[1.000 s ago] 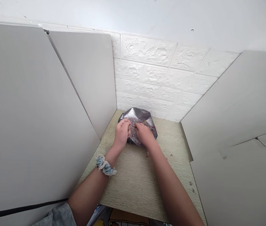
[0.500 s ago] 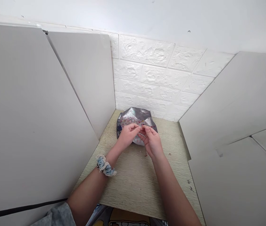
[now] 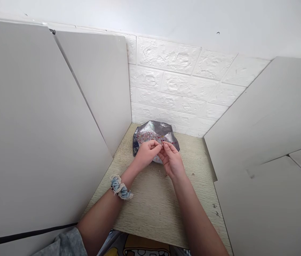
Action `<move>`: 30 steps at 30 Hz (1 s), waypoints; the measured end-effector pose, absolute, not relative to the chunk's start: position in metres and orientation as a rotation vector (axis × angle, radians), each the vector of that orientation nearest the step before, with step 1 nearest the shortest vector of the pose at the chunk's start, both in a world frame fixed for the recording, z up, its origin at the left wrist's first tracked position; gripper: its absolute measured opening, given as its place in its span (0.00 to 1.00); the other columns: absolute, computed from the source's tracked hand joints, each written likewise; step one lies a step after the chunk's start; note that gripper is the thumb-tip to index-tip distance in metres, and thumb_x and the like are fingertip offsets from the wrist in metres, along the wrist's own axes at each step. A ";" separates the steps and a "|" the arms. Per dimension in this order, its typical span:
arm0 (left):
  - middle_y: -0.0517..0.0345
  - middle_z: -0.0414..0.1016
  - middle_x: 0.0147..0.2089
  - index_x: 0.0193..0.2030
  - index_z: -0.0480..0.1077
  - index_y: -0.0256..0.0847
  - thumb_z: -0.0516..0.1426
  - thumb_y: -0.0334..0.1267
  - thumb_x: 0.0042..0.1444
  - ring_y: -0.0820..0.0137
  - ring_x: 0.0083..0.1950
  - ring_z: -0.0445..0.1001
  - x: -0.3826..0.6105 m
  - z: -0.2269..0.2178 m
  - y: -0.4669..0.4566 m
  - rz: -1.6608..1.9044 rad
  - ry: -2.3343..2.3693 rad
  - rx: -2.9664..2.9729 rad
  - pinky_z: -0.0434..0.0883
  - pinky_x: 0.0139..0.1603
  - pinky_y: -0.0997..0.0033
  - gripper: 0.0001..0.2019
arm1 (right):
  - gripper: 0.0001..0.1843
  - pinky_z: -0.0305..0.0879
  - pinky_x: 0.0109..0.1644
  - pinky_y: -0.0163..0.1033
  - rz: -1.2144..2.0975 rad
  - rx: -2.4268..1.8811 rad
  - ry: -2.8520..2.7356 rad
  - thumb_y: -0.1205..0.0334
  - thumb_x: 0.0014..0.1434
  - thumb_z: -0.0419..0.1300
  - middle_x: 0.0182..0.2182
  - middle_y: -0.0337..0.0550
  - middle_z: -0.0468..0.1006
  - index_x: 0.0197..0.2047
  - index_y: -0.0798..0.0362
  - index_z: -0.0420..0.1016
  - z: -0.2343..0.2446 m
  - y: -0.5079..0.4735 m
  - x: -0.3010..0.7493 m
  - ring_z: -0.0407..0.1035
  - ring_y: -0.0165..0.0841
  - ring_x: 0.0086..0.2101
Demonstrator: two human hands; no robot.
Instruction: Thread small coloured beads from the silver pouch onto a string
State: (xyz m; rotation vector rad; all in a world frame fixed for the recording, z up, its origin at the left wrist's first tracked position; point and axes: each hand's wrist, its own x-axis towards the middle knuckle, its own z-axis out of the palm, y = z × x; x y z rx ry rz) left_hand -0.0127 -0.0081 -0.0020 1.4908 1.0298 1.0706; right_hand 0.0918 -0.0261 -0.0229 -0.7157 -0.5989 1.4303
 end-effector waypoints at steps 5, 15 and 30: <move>0.63 0.64 0.22 0.24 0.65 0.36 0.51 0.41 0.46 0.77 0.26 0.62 -0.013 -0.003 -0.008 1.065 1.050 1.506 0.60 0.29 0.77 0.10 | 0.06 0.68 0.38 0.33 1.431 -0.716 -0.587 0.64 0.44 0.61 0.26 0.35 0.74 0.30 0.52 0.71 -0.021 -0.027 0.091 0.69 0.25 0.30; 0.62 0.65 0.22 0.24 0.65 0.35 0.52 0.42 0.46 0.77 0.25 0.62 -0.014 -0.001 -0.009 1.067 1.056 1.498 0.60 0.28 0.77 0.10 | 0.07 0.66 0.43 0.38 1.434 -0.778 -0.630 0.62 0.43 0.62 0.29 0.37 0.74 0.29 0.53 0.71 -0.020 -0.028 0.091 0.69 0.27 0.32; 0.56 0.74 0.28 0.30 0.73 0.34 0.53 0.44 0.46 0.72 0.31 0.69 -0.017 -0.002 -0.006 1.030 1.015 1.486 0.64 0.33 0.74 0.15 | 0.10 0.65 0.44 0.39 1.345 -0.898 -0.772 0.59 0.42 0.62 0.29 0.38 0.75 0.31 0.53 0.72 -0.023 -0.027 0.097 0.69 0.28 0.32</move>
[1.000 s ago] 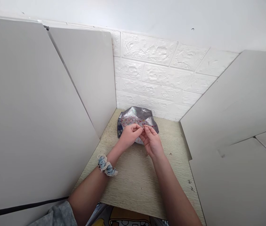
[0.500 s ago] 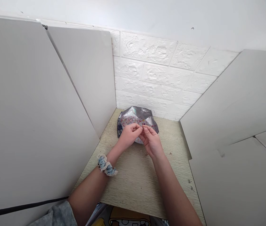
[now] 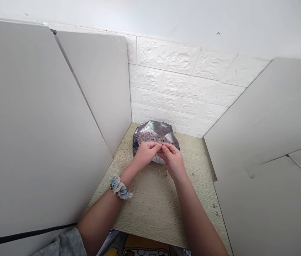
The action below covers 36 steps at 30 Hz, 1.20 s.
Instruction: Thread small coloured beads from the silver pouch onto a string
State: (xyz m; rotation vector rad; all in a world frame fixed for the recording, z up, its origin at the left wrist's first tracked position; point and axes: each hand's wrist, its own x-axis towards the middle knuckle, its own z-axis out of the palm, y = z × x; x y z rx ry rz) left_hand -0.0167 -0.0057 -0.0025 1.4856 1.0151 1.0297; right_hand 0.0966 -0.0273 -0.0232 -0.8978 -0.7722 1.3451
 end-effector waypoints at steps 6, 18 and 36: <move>0.61 0.66 0.16 0.29 0.73 0.34 0.54 0.44 0.45 0.77 0.21 0.63 -0.016 0.001 -0.006 0.999 1.000 1.357 0.60 0.23 0.77 0.14 | 0.12 0.65 0.43 0.41 1.245 -0.975 -0.880 0.58 0.43 0.61 0.30 0.40 0.75 0.32 0.53 0.73 -0.023 -0.027 0.098 0.68 0.29 0.32; 0.70 0.46 0.10 0.23 0.65 0.34 0.54 0.49 0.44 0.84 0.13 0.42 -0.017 0.005 -0.009 0.849 0.958 1.229 0.41 0.14 0.79 0.17 | 0.10 0.65 0.34 0.36 1.099 -1.056 -0.962 0.56 0.45 0.58 0.26 0.39 0.73 0.28 0.53 0.74 -0.019 -0.030 0.099 0.65 0.27 0.27; 0.64 0.57 0.18 0.21 0.62 0.35 0.53 0.42 0.46 0.82 0.18 0.55 -0.016 0.006 -0.009 0.805 0.797 1.190 0.49 0.16 0.80 0.11 | 0.07 0.61 0.40 0.38 0.706 -1.106 -1.196 0.62 0.47 0.57 0.28 0.40 0.72 0.25 0.50 0.76 -0.007 -0.037 0.101 0.65 0.31 0.34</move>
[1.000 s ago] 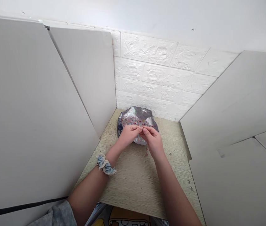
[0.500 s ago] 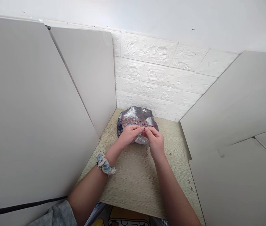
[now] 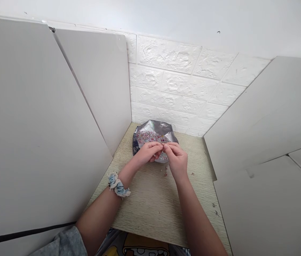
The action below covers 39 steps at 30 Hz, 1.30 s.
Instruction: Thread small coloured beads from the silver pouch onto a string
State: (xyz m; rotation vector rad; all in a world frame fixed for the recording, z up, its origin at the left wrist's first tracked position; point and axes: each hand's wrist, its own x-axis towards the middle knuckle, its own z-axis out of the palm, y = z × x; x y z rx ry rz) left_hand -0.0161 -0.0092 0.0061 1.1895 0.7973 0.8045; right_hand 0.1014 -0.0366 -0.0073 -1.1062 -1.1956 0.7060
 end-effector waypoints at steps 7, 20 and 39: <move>0.60 0.63 0.22 0.19 0.65 0.34 0.52 0.37 0.45 0.78 0.26 0.63 -0.015 0.006 -0.009 0.857 0.678 1.086 0.62 0.28 0.77 0.09 | 0.08 0.62 0.41 0.38 0.724 -1.092 -1.212 0.61 0.49 0.56 0.28 0.40 0.72 0.25 0.51 0.75 -0.007 -0.037 0.101 0.66 0.31 0.33; 0.59 0.68 0.26 0.22 0.69 0.32 0.57 0.35 0.41 0.76 0.32 0.66 -0.014 0.004 -0.010 0.901 0.677 0.966 0.63 0.40 0.73 0.06 | 0.07 0.63 0.39 0.38 0.648 -1.110 -1.278 0.62 0.49 0.55 0.29 0.41 0.72 0.28 0.53 0.75 -0.008 -0.037 0.100 0.66 0.30 0.33; 0.57 0.68 0.22 0.23 0.68 0.33 0.53 0.39 0.46 0.78 0.23 0.66 -0.019 0.004 -0.009 0.854 0.689 1.131 0.63 0.25 0.78 0.10 | 0.10 0.60 0.35 0.35 0.577 -1.186 -1.162 0.58 0.53 0.51 0.26 0.38 0.69 0.32 0.55 0.69 -0.006 -0.036 0.108 0.63 0.27 0.28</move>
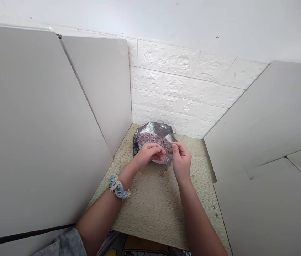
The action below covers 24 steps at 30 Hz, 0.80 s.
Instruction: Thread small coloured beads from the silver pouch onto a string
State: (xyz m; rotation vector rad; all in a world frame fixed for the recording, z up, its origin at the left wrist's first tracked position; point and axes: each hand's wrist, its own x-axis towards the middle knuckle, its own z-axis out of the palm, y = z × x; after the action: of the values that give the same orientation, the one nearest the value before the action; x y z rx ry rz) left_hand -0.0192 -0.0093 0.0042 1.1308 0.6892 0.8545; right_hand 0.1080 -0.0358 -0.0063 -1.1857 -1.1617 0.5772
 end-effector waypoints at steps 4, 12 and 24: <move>0.55 0.69 0.31 0.34 0.68 0.34 0.54 0.40 0.46 0.75 0.29 0.69 -0.017 0.001 -0.007 0.864 0.668 1.014 0.66 0.32 0.74 0.11 | 0.08 0.60 0.43 0.38 0.582 -1.109 -1.331 0.60 0.52 0.52 0.33 0.42 0.70 0.30 0.53 0.71 -0.008 -0.034 0.107 0.64 0.31 0.38; 0.56 0.68 0.38 0.35 0.67 0.37 0.53 0.44 0.48 0.73 0.41 0.67 -0.015 -0.001 -0.007 0.958 0.715 1.135 0.63 0.43 0.73 0.12 | 0.09 0.58 0.48 0.41 0.521 -1.147 -1.436 0.60 0.52 0.53 0.38 0.43 0.68 0.32 0.51 0.73 -0.009 -0.032 0.110 0.62 0.32 0.43; 0.63 0.63 0.20 0.29 0.68 0.35 0.54 0.43 0.45 0.80 0.21 0.59 -0.015 -0.007 -0.001 1.076 1.002 1.213 0.57 0.22 0.79 0.11 | 0.11 0.59 0.44 0.37 0.367 -1.383 -1.705 0.65 0.55 0.48 0.36 0.43 0.69 0.35 0.53 0.71 -0.016 -0.030 0.109 0.64 0.31 0.38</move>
State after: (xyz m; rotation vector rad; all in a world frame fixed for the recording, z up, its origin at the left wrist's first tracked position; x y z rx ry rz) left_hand -0.0153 -0.0013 -0.0067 1.2133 1.0020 1.0765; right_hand 0.1088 -0.0303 -0.0156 -1.3833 -1.7049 0.3670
